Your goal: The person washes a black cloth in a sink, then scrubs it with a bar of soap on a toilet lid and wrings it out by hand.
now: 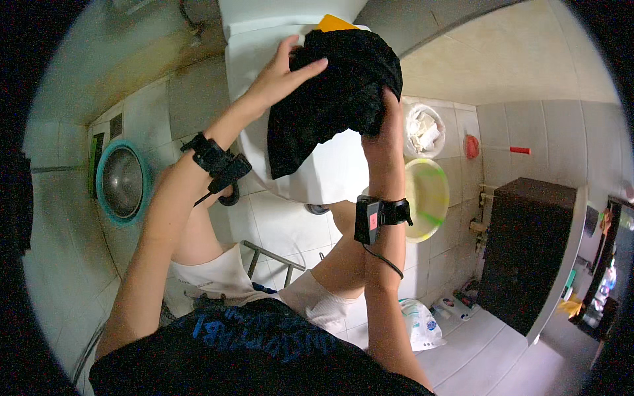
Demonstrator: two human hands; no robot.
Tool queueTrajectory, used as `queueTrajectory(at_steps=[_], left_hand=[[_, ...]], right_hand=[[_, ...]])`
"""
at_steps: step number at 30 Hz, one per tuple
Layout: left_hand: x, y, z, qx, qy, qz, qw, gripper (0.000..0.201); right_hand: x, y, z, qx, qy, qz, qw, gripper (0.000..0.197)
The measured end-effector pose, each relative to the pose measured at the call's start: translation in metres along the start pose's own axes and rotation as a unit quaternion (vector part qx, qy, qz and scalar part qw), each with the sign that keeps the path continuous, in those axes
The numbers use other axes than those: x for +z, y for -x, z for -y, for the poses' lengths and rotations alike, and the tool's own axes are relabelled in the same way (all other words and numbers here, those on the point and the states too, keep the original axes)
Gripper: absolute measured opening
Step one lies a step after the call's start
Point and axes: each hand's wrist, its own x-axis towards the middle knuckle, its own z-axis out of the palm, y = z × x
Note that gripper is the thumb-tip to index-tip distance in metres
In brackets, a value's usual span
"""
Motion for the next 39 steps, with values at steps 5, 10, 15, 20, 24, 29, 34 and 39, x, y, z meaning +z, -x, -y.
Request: queueTrajectory(at_steps=[5, 10, 15, 20, 24, 29, 34, 39], left_hand=[[0.028, 0.014, 0.005, -0.013, 0.014, 0.022, 1.000, 0.104], [0.037, 0.028, -0.010, -0.152, 0.067, 0.001, 0.986, 0.094], [0.052, 0.052, -0.030, -0.232, 0.463, 0.140, 0.844, 0.081], [0.061, 0.048, -0.033, -0.262, 0.617, 0.206, 0.712, 0.067], [0.055, 0.040, -0.039, -0.261, 0.554, 0.137, 0.779, 0.060], [0.068, 0.033, -0.030, -0.242, 0.372, 0.032, 0.896, 0.044], [0.047, 0.015, -0.028, -0.248, 0.505, -0.047, 0.825, 0.034], [0.050, 0.007, -0.011, -0.090, 0.393, -0.138, 0.905, 0.041]], right_hand=[[-0.006, 0.011, 0.013, 0.030, -0.166, 0.030, 0.985, 0.040], [0.005, 0.020, 0.025, 0.002, -0.190, -0.044, 0.981, 0.040], [0.003, 0.024, 0.030, 0.002, -0.174, -0.004, 0.985, 0.032], [0.009, 0.016, 0.023, 0.023, -0.054, -0.094, 0.994, 0.045], [0.003, 0.000, 0.007, -0.274, 0.405, -0.069, 0.869, 0.057], [0.011, -0.003, -0.024, -0.318, 0.577, -0.111, 0.745, 0.052], [0.039, 0.018, -0.055, -0.301, 0.516, -0.060, 0.800, 0.049], [0.044, 0.011, -0.051, -0.346, 0.510, -0.059, 0.785, 0.045]])
